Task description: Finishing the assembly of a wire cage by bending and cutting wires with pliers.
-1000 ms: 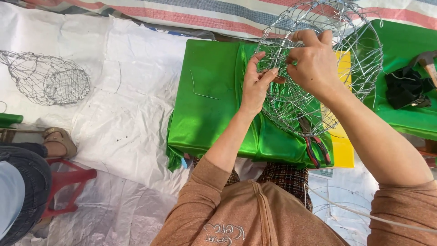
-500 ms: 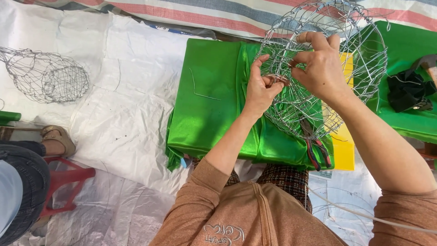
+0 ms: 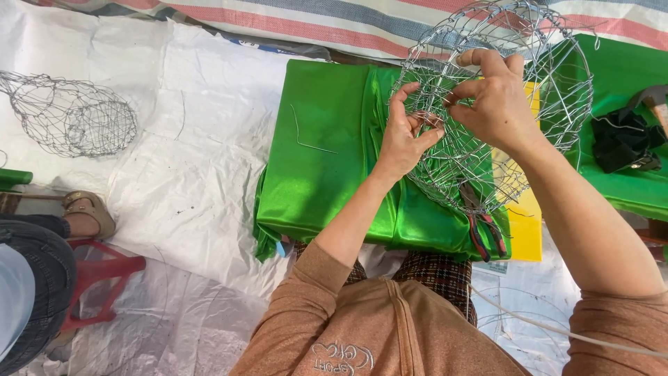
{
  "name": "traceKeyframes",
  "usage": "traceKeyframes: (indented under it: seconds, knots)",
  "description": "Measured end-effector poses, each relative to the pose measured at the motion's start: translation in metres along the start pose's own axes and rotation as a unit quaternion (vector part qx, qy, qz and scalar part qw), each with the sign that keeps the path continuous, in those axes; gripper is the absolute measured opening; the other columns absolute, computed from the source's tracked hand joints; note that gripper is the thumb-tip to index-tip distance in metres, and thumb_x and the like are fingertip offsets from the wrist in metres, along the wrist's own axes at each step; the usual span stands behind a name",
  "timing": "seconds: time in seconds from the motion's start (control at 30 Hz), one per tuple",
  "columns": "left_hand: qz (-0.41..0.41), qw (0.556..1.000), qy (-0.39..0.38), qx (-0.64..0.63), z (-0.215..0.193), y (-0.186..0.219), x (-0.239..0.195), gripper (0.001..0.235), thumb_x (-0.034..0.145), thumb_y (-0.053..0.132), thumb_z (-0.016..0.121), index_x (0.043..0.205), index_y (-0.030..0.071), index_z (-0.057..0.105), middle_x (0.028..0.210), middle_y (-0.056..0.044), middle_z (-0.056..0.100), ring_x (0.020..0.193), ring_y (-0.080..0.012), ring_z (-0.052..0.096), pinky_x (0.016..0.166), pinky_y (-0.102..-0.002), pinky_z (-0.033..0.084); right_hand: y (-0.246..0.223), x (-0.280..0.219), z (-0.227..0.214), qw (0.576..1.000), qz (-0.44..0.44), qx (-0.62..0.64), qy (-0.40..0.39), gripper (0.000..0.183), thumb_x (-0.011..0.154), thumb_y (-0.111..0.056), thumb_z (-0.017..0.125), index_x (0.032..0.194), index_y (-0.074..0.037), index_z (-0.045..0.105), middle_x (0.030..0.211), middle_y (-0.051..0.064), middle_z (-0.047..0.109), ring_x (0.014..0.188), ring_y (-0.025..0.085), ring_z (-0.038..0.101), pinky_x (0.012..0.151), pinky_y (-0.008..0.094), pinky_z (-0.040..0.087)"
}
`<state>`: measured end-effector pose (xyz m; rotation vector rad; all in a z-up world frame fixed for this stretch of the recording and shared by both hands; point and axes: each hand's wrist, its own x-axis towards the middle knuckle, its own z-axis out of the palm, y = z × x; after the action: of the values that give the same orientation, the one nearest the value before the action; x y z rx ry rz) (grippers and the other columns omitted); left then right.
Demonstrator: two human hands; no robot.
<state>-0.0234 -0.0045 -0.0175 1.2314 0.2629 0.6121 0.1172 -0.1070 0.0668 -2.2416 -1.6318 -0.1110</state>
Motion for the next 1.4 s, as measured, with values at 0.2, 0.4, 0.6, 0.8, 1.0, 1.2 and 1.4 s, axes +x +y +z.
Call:
traceKeyframes:
  seconds: [0.2, 0.4, 0.6, 0.8, 1.0, 1.2, 1.4]
  knots:
    - [0.019, 0.999, 0.021, 0.026, -0.008, -0.016, -0.002, 0.097, 0.083, 0.010, 0.082, 0.158, 0.024, 0.022, 0.090, -0.006, 0.070, 0.064, -0.0084, 0.046, 0.072, -0.026, 0.045, -0.015, 0.000, -0.008, 0.996, 0.024, -0.043, -0.070, 0.013, 0.085, -0.027, 0.082, 0.094, -0.017, 0.084, 0.154, 0.019, 0.046, 0.121, 0.045, 0.035, 0.092, 0.058, 0.042]
    - [0.069, 0.992, 0.079, 0.074, 0.000, -0.001, -0.017, 0.067, 0.084, 0.015, 0.080, 0.129, 0.018, 0.031, 0.087, -0.001, 0.062, 0.082, -0.0131, 0.058, 0.080, -0.032, 0.048, -0.016, -0.019, -0.055, 0.993, -0.054, 0.046, -0.093, 0.053, 0.079, -0.006, 0.084, 0.130, -0.006, 0.069, 0.152, 0.024, 0.049, 0.076, 0.033, 0.067, 0.077, 0.053, 0.053]
    - [0.259, 0.793, 0.198, 0.515, 0.001, 0.015, -0.028, 0.043, 0.092, 0.059, 0.058, 0.079, 0.018, 0.063, 0.095, -0.003, 0.053, 0.085, -0.0230, 0.051, 0.071, -0.038, 0.041, 0.005, -0.033, -0.038, 0.994, -0.102, 0.024, -0.034, 0.039, 0.082, -0.001, 0.084, 0.120, 0.000, 0.075, 0.148, 0.025, 0.053, 0.086, 0.031, 0.070, 0.090, 0.050, 0.055]
    - [0.277, 0.716, 0.192, 0.611, -0.004, 0.033, -0.025, 0.046, 0.097, 0.056, 0.051, 0.076, 0.019, 0.066, 0.076, 0.002, 0.066, 0.072, -0.0220, 0.057, 0.067, -0.040, 0.032, 0.014, -0.027, -0.023, 0.989, -0.143, -0.042, -0.009, 0.043, 0.086, -0.005, 0.084, 0.127, -0.003, 0.075, 0.149, 0.020, 0.053, 0.086, 0.029, 0.073, 0.068, 0.047, 0.061]
    - [0.228, 0.730, 0.098, 0.636, -0.012, 0.037, -0.005, 0.038, 0.099, 0.046, 0.055, 0.078, 0.018, 0.070, 0.071, 0.001, 0.072, 0.067, -0.0226, 0.065, 0.064, -0.041, 0.037, 0.007, -0.022, -0.016, 0.990, -0.137, -0.025, 0.011, 0.043, 0.085, -0.007, 0.086, 0.126, 0.002, 0.074, 0.143, 0.022, 0.056, 0.080, 0.029, 0.072, 0.076, 0.046, 0.061]
    - [0.201, 0.791, 0.028, 0.577, -0.018, 0.049, 0.016, 0.043, 0.096, 0.024, 0.054, 0.055, 0.016, 0.062, 0.043, 0.004, 0.056, 0.039, -0.0161, 0.053, 0.051, -0.038, 0.040, 0.008, -0.019, -0.004, 0.991, -0.123, -0.029, 0.035, 0.044, 0.093, -0.006, 0.084, 0.133, 0.003, 0.067, 0.145, 0.023, 0.048, 0.069, 0.034, 0.068, 0.057, 0.052, 0.055]
    - [0.057, 0.882, -0.059, 0.464, -0.036, 0.029, 0.041, 0.052, 0.101, 0.034, 0.056, 0.052, 0.023, 0.043, 0.042, 0.010, 0.036, 0.038, -0.0070, 0.039, 0.038, -0.025, 0.037, 0.006, -0.013, -0.001, 0.995, -0.087, -0.039, 0.023, 0.037, 0.096, -0.006, 0.081, 0.129, 0.005, 0.069, 0.148, 0.022, 0.044, 0.069, 0.038, 0.068, 0.060, 0.055, 0.056]
